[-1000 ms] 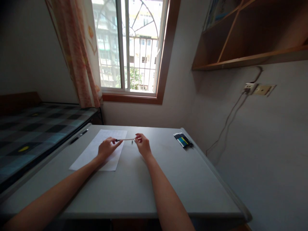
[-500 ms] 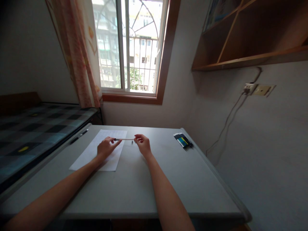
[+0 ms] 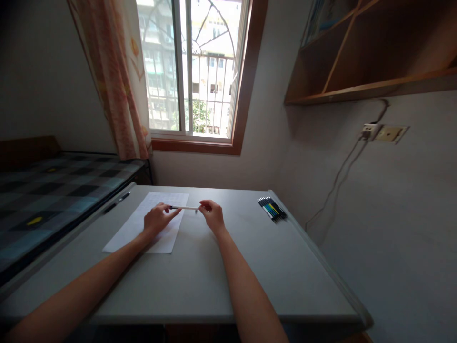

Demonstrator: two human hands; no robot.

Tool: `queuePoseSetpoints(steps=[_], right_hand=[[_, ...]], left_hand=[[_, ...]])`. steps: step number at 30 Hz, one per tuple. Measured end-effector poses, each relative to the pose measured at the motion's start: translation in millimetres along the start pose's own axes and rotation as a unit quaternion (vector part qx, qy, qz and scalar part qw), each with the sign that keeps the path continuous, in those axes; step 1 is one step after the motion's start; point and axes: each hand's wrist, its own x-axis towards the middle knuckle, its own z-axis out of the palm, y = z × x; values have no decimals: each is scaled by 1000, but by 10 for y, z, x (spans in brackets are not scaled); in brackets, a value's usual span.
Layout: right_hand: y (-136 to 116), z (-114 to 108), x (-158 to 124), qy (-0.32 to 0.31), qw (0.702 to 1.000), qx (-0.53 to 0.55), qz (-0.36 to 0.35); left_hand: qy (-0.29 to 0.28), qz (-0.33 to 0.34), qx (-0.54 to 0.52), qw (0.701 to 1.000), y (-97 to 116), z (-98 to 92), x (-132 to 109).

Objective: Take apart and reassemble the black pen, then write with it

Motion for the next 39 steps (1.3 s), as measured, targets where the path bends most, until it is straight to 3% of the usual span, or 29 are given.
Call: queuePoseSetpoints(steps=[10, 22, 29, 39], right_hand=[[-10, -13, -16, 20, 999, -28, 17], [-40, -23, -35, -36, 996, -73, 27], [-31, -31, -26, -19, 997, -76, 5], [-55, -16, -39, -43, 995, -86, 3]], left_hand=[[-7, 1, 5, 1000, 6, -3, -8], [-1, 17, -10, 1000, -19, 29, 2], [-12, 0, -14, 1000, -8, 6, 4], [-5, 11, -24, 1000, 1, 18, 2]])
